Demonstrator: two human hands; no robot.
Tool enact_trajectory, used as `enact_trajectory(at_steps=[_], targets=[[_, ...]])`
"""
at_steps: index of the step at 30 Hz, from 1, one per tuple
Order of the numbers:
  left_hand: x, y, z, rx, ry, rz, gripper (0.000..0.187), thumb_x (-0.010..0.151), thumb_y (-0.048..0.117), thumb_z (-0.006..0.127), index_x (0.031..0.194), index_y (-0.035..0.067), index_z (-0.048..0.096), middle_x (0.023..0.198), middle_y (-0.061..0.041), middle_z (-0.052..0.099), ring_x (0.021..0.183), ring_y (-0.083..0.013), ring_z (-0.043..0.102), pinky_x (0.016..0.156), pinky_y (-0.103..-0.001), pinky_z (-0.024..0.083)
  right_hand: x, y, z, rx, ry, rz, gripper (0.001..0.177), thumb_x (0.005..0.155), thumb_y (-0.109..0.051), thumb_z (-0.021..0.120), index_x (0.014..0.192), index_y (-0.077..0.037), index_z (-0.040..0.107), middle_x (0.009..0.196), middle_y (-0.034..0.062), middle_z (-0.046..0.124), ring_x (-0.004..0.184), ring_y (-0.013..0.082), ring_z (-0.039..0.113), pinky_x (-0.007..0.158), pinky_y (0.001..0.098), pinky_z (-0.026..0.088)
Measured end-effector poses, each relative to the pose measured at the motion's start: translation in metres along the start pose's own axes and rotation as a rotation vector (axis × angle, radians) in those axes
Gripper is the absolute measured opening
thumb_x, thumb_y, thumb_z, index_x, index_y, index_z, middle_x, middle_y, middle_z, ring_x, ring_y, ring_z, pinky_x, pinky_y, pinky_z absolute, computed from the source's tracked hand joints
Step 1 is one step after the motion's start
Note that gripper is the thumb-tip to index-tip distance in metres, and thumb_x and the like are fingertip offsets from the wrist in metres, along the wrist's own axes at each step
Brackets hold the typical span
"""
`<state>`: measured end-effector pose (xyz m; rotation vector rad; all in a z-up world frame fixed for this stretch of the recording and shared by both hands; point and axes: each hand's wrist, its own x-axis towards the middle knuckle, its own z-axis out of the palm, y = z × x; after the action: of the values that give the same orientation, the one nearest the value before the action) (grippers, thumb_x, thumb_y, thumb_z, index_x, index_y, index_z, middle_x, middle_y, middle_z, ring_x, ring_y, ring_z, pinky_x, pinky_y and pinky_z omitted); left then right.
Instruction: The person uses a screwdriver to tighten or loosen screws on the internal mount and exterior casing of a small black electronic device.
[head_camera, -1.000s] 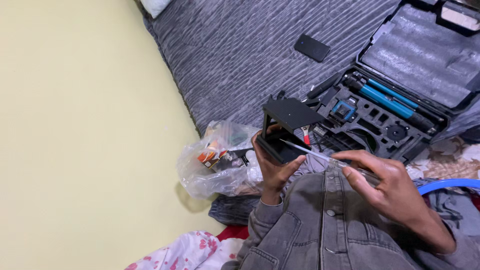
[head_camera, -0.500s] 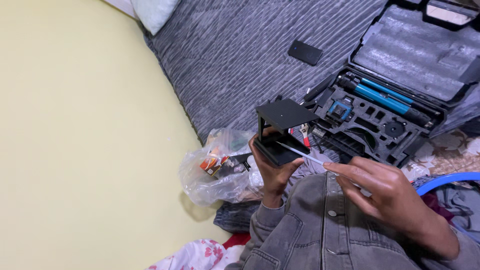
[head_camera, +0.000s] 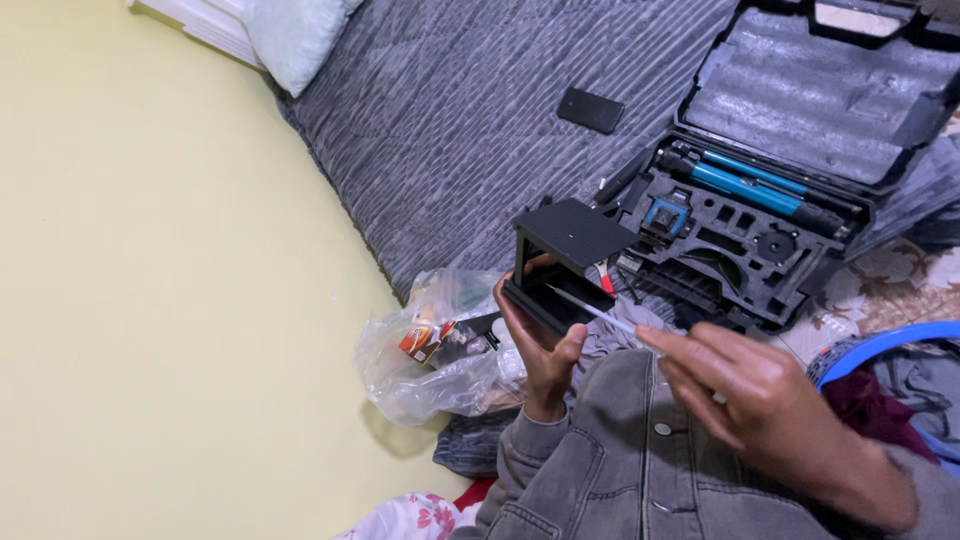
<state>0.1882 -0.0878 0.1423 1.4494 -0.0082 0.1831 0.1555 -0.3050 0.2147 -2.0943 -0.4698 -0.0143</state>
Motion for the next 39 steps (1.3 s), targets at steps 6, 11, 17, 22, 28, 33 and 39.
enact_trajectory(at_steps=[6, 11, 17, 22, 28, 33, 39], targets=[[-0.006, -0.004, -0.012, 0.048, -0.073, 0.012, 0.094, 0.076, 0.04, 0.076, 0.148, 0.0, 0.032, 0.133, -0.014, 0.048, 0.125, -0.024, 0.052, 0.11, -0.039, 0.047, 0.011, 0.002, -0.023, -0.044, -0.1, -0.031, 0.053, 0.08, -0.017, 0.075, 0.132, -0.011, 0.067, 0.076, 0.0078, 0.063, 0.054, 0.0205, 0.063, 0.05, 0.0372, 0.054], [-0.01, -0.009, -0.017, 0.004, -0.064, 0.006, 0.099, 0.075, 0.047, 0.083, 0.148, 0.003, 0.033, 0.134, -0.014, 0.049, 0.126, -0.0239, 0.053, 0.109, -0.038, 0.048, 0.007, 0.003, -0.028, -0.081, -0.138, 0.004, 0.048, 0.085, -0.02, 0.074, 0.132, -0.012, 0.068, 0.074, 0.0048, 0.06, 0.06, 0.0197, 0.062, 0.055, 0.0373, 0.052], [-0.007, -0.014, -0.012, -0.226, 0.091, 0.046, 0.095, 0.075, 0.042, 0.094, 0.141, 0.003, 0.037, 0.136, -0.013, 0.048, 0.127, -0.0248, 0.053, 0.11, -0.038, 0.048, 0.002, -0.003, -0.003, -0.095, -0.062, 0.012, 0.046, 0.085, -0.018, 0.075, 0.131, -0.012, 0.069, 0.076, 0.0068, 0.061, 0.061, 0.023, 0.063, 0.056, 0.0384, 0.052], [-0.009, -0.013, -0.015, -0.232, 0.077, 0.019, 0.099, 0.073, 0.041, 0.097, 0.142, 0.004, 0.036, 0.135, -0.012, 0.05, 0.125, -0.0235, 0.053, 0.109, -0.036, 0.047, 0.0, -0.018, 0.006, -0.04, 0.029, -0.016, 0.044, 0.081, -0.012, 0.073, 0.125, -0.007, 0.067, 0.08, 0.0106, 0.064, 0.061, 0.0268, 0.064, 0.053, 0.0396, 0.052], [-0.003, -0.011, -0.021, -0.121, -0.035, 0.019, 0.099, 0.075, 0.046, 0.097, 0.14, 0.004, 0.036, 0.136, -0.014, 0.053, 0.13, -0.0238, 0.055, 0.116, -0.036, 0.046, -0.007, -0.027, 0.015, -0.107, 0.066, -0.011, 0.047, 0.081, -0.013, 0.074, 0.127, -0.005, 0.066, 0.076, 0.0107, 0.061, 0.062, 0.0286, 0.064, 0.056, 0.0419, 0.052], [-0.002, -0.006, -0.025, -0.093, -0.055, 0.002, 0.09, 0.077, 0.037, 0.093, 0.138, 0.004, 0.037, 0.136, -0.014, 0.051, 0.126, -0.0228, 0.054, 0.111, -0.036, 0.048, -0.007, -0.026, 0.012, -0.067, 0.057, -0.015, 0.044, 0.082, -0.013, 0.074, 0.124, -0.005, 0.067, 0.078, 0.0108, 0.063, 0.063, 0.0294, 0.064, 0.056, 0.0415, 0.053], [-0.007, -0.004, -0.029, -0.004, -0.071, -0.039, 0.094, 0.073, 0.038, 0.085, 0.143, 0.002, 0.035, 0.127, -0.011, 0.049, 0.121, -0.0223, 0.053, 0.106, -0.035, 0.049, 0.002, -0.018, -0.007, -0.022, 0.013, -0.036, 0.045, 0.082, -0.013, 0.072, 0.126, -0.006, 0.066, 0.08, 0.0125, 0.065, 0.063, 0.0288, 0.065, 0.055, 0.0399, 0.053]])
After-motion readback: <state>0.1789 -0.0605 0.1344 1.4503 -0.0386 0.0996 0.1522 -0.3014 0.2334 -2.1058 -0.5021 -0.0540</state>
